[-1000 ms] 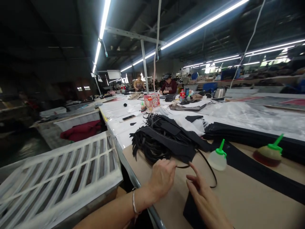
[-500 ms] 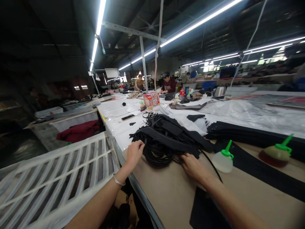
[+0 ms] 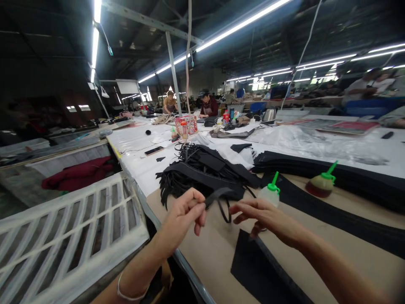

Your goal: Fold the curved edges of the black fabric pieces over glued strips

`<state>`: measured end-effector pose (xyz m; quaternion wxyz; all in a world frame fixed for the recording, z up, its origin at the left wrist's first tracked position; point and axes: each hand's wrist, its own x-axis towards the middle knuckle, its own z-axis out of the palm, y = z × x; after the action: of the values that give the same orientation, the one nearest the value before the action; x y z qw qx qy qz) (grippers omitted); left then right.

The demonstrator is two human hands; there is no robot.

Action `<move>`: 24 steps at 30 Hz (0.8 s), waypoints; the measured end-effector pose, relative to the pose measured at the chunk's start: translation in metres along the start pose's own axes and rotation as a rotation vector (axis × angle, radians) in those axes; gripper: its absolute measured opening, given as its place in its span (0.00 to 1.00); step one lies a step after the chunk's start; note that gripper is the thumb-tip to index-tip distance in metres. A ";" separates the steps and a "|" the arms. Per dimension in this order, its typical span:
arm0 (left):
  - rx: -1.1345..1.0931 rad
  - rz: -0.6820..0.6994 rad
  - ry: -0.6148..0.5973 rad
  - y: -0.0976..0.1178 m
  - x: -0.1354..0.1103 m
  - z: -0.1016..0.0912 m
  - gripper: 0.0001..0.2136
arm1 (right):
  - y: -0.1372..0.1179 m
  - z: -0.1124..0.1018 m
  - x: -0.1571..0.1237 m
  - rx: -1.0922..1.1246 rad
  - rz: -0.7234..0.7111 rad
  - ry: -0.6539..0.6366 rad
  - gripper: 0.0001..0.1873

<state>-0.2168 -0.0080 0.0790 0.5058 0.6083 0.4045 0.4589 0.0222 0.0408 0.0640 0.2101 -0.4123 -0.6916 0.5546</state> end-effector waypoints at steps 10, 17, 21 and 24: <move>0.327 -0.200 -0.291 -0.006 -0.023 0.070 0.09 | 0.014 0.032 -0.090 0.813 -0.214 0.409 0.19; 0.254 -0.422 -0.668 -0.012 -0.041 0.072 0.21 | 0.024 0.001 -0.184 1.017 -0.303 0.918 0.14; 0.334 -0.381 -0.924 0.003 -0.058 0.084 0.16 | 0.018 -0.005 -0.251 0.970 -0.157 1.072 0.14; 0.395 -0.291 -0.742 0.014 -0.057 0.108 0.11 | 0.020 0.018 -0.267 0.830 0.284 0.860 0.17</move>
<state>-0.1261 -0.0909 0.0772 0.5501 0.7535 0.3569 0.0475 0.1681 -0.1838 0.0840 0.5374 -0.5710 -0.2095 0.5841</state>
